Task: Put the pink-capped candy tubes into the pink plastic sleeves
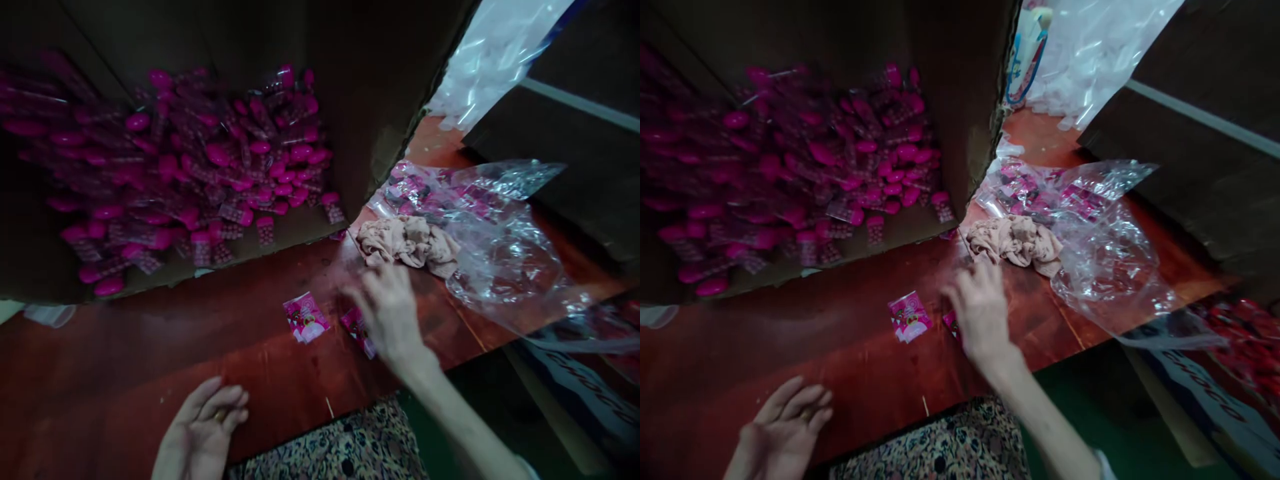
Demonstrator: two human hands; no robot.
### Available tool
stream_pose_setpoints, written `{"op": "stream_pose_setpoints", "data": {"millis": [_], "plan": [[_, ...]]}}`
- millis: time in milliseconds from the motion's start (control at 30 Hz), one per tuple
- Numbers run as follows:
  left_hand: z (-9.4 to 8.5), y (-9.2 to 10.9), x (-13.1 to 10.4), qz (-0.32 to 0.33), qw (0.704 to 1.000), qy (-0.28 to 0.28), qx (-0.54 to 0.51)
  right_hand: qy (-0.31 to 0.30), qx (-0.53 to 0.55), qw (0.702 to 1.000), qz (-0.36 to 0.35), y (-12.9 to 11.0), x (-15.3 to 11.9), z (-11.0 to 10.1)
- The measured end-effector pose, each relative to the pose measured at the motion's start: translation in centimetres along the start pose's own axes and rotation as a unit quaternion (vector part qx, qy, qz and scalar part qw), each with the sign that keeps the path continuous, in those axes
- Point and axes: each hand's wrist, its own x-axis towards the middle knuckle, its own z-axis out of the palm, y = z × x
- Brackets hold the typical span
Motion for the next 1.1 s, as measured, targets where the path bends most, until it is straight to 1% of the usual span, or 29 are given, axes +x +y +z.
{"op": "stream_pose_setpoints", "data": {"millis": [67, 100, 167, 233, 333, 433, 533, 567, 633, 733, 800, 867, 900, 933, 967, 1000, 1033, 1067, 1100], "plan": [[2.3, -0.5, 0.7, 0.014, 0.999, -0.043, 0.015, -0.077, 0.044, 0.995, -0.040, -3.1, -2.1, 0.9], [3.2, -0.7, 1.0, 0.014, 0.998, -0.055, 0.017, -0.089, 0.052, 0.994, -0.046, -4.3, -3.0, 1.6], [4.0, -0.8, 1.7, 0.006, 0.998, -0.062, 0.015, -0.094, 0.055, 0.993, -0.048, -5.6, -4.0, 2.8], [4.0, -0.8, 2.3, -0.005, 0.998, -0.058, 0.014, -0.086, 0.049, 0.994, -0.052, -5.8, -4.3, 3.7], [3.8, -0.8, 2.8, -0.015, 0.998, -0.054, 0.022, -0.079, 0.040, 0.994, -0.070, -5.5, -4.2, 4.3], [4.4, -1.2, 2.7, -0.025, 0.996, -0.073, 0.040, -0.072, 0.035, 0.993, -0.084, -5.1, -4.1, 4.5], [5.5, -1.5, 2.7, -0.029, 0.992, -0.097, 0.076, -0.074, 0.052, 0.991, -0.096, -4.8, -3.9, 3.9], [5.9, -1.6, 2.7, -0.016, 0.991, -0.098, 0.092, -0.073, 0.063, 0.990, -0.100, -4.6, -3.8, 3.5], [6.6, -1.6, 3.0, 0.031, 0.987, -0.095, 0.128, -0.060, 0.089, 0.987, -0.118, -4.5, -3.5, 2.2], [7.7, -1.4, 3.6, 0.088, 0.975, -0.115, 0.169, -0.010, 0.117, 0.976, -0.183, -4.6, -2.9, 0.0], [8.6, -1.3, 3.8, 0.087, 0.969, -0.147, 0.179, 0.015, 0.116, 0.965, -0.233, -5.0, -2.7, -0.9], [9.7, -1.3, 3.8, 0.064, 0.970, -0.165, 0.166, 0.029, 0.133, 0.955, -0.263, -5.4, -2.7, -1.2], [10.2, -1.3, 3.8, 0.052, 0.974, -0.163, 0.148, 0.035, 0.157, 0.954, -0.254, -5.6, -2.8, -1.1], [10.6, -1.4, 3.8, 0.043, 0.979, -0.155, 0.126, 0.038, 0.190, 0.956, -0.223, -5.8, -2.9, -0.9], [10.9, -1.4, 3.7, 0.039, 0.985, -0.139, 0.100, 0.035, 0.228, 0.958, -0.168, -6.0, -3.1, -0.7], [11.1, -1.5, 3.7, 0.037, 0.989, -0.122, 0.077, 0.025, 0.268, 0.958, -0.097, -6.3, -3.2, -0.5], [11.3, -1.7, 3.7, 0.035, 0.992, -0.109, 0.060, 0.004, 0.308, 0.951, -0.021, -6.5, -3.3, -0.4], [11.3, -1.8, 3.7, 0.033, 0.993, -0.100, 0.048, -0.026, 0.345, 0.937, 0.047, -6.8, -3.4, -0.2], [11.3, -1.9, 3.6, 0.031, 0.994, -0.092, 0.040, -0.058, 0.379, 0.918, 0.101, -7.1, -3.5, -0.1]]}}
